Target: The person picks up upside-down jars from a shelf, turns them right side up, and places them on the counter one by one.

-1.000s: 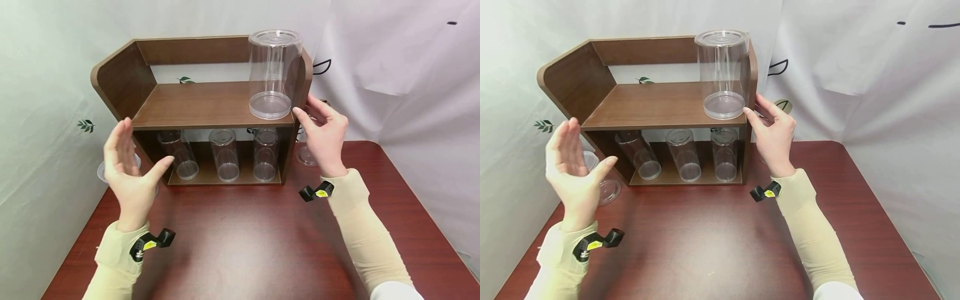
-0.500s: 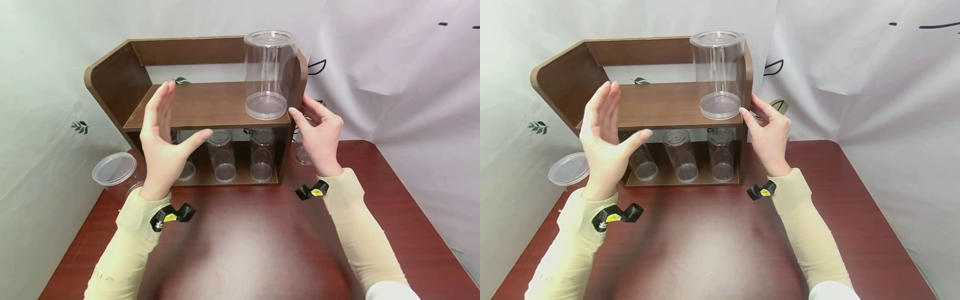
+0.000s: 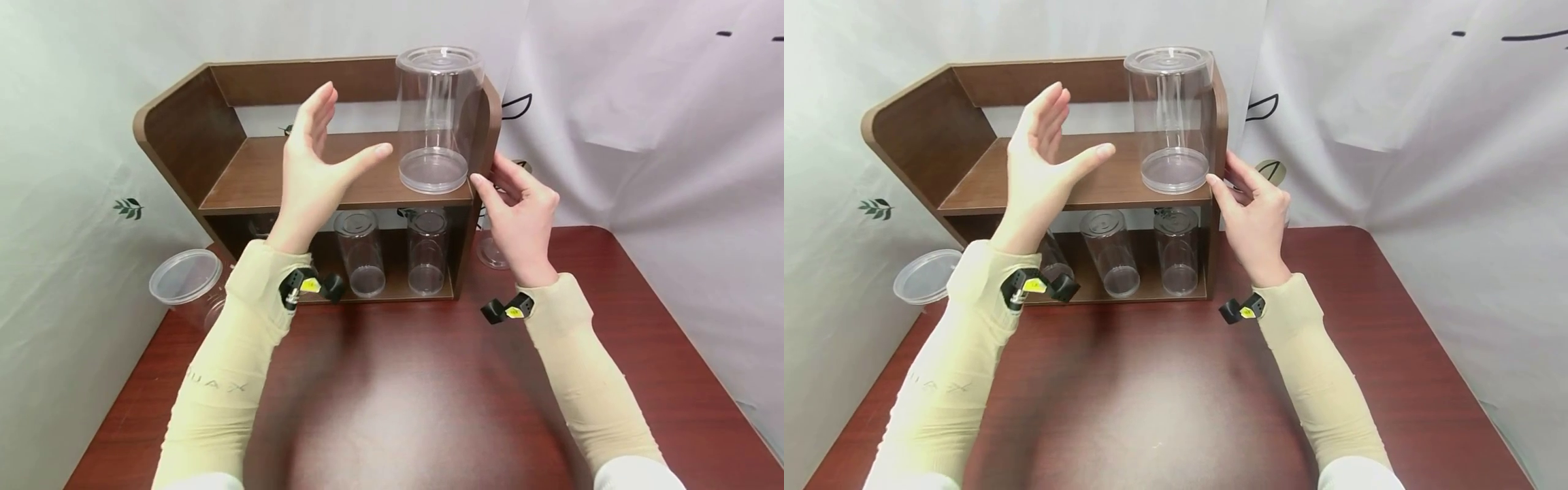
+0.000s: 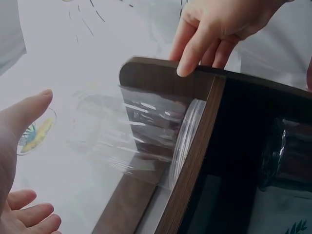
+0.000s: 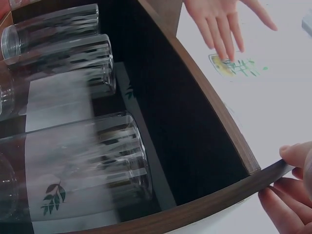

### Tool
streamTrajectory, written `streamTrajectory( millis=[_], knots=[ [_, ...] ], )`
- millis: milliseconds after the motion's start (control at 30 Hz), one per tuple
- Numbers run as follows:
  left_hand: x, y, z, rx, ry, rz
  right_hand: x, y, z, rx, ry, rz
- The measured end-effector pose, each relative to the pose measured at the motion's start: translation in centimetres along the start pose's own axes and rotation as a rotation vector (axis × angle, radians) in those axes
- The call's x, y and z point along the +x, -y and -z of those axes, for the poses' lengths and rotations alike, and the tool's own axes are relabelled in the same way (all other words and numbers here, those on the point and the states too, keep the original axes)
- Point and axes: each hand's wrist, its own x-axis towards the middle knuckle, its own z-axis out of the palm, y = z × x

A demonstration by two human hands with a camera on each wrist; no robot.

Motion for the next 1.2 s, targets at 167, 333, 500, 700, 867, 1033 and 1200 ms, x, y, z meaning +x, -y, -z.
streamTrajectory(
  millis=[167, 333, 500, 700, 867, 1033, 1200],
  knots=[
    [1.6, 0.7, -1.0, 0.048, 0.038, 0.077, 0.1, 0.0, 0.0, -0.012, -0.002, 0.014],
    [3.2, 2.2, -2.1, 0.069, 0.083, 0.099, 0.1, 0.1, 0.1, -0.016, -0.002, 0.017],
    [4.2, 3.6, -3.3, 0.067, 0.128, 0.101, 0.1, 0.1, 0.1, -0.012, -0.004, 0.012],
    [4.3, 4.1, -4.4, 0.064, 0.167, 0.117, 0.1, -0.1, 0.1, -0.008, -0.003, 0.006],
    [4.2, 4.5, -5.1, 0.029, 0.187, 0.120, 0.0, -0.2, 0.0, -0.008, 0.000, 0.008],
    [4.2, 4.7, -5.4, -0.018, 0.191, 0.094, 0.0, -0.3, 0.0, -0.015, 0.000, 0.009],
    [4.2, 4.8, -5.6, -0.029, 0.182, 0.089, 0.0, 0.1, 0.0, -0.020, -0.006, 0.009]
  ],
)
